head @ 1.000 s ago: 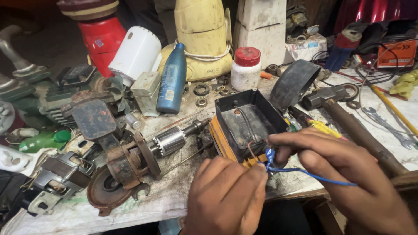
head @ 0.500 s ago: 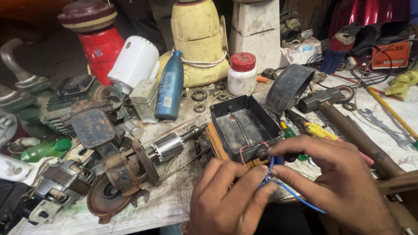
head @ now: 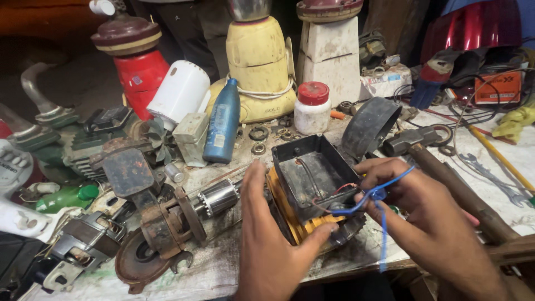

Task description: The person strips the insulation from a blue wire using pliers, twists the exposed strands, and then wraps the connection with black electrical tape. The person repeats this process for a second wire connection on the same device.

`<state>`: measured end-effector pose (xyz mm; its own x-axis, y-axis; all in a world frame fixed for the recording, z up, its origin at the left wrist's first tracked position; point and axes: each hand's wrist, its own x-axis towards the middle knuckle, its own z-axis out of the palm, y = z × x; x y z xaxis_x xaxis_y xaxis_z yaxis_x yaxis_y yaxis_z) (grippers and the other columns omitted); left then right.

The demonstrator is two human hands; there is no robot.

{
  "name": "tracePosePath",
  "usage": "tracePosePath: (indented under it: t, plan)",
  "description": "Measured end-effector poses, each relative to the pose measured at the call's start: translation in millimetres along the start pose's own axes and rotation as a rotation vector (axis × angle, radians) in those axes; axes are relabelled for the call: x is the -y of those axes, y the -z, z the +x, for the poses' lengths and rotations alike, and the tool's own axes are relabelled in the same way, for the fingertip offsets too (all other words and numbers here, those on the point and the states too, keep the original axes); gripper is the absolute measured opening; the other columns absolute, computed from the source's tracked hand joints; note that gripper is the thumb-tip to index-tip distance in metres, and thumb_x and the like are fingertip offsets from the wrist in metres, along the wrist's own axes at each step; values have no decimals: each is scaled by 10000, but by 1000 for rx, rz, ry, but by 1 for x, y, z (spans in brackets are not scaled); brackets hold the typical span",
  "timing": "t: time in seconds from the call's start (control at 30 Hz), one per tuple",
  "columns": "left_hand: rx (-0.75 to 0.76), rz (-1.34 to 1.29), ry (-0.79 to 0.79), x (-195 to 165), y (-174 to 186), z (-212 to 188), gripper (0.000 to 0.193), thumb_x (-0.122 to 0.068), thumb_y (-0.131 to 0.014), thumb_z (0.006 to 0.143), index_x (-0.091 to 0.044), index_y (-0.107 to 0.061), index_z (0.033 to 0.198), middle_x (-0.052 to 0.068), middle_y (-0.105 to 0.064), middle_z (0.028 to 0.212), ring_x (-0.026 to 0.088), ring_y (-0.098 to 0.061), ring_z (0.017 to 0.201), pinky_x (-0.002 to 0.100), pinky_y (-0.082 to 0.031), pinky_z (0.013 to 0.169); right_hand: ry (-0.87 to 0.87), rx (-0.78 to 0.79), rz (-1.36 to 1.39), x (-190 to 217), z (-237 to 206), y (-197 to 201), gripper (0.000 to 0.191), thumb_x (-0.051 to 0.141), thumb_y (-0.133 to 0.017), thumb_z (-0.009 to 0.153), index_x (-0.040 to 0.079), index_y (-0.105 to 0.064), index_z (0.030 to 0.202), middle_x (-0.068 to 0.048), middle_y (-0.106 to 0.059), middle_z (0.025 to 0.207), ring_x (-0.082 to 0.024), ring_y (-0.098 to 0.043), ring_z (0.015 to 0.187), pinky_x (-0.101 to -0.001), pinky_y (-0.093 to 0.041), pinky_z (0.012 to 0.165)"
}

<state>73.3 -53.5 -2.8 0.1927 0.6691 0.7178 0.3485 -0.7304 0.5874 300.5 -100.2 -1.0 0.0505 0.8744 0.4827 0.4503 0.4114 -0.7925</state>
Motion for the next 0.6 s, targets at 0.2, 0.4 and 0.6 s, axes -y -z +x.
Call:
tracePosePath:
  t: [0.2,0.4,0.6]
  plan:
    - [291,-46,296,4,-1,10,1364,-171,-966,581,-13,-49,1579,286,-404,1506,432,-485,1344,478,-430,1060,18,-118,-99,9,1,-17,189,52,-710,914,3,-652,1087,-117,-708,1236,-135,-743,997,-294,-621,806]
    - [344,-151,337,24,0,12,1176,-8,-825,721,-63,-72,1622,171,-655,1314,256,-714,1143,361,-523,964,-58,-174,82,13,5,-28,252,-5,-675,860,-30,-703,1110,-140,-776,1137,-164,-749,1012,-322,-620,879]
    - [394,-230,388,44,21,23,1261,-59,-883,599,-109,-164,1634,194,-614,1345,307,-672,1221,390,-539,996,43,-217,-42,12,4,-40,84,25,-762,813,-11,-757,889,-103,-779,1048,-159,-785,929,-310,-604,839]
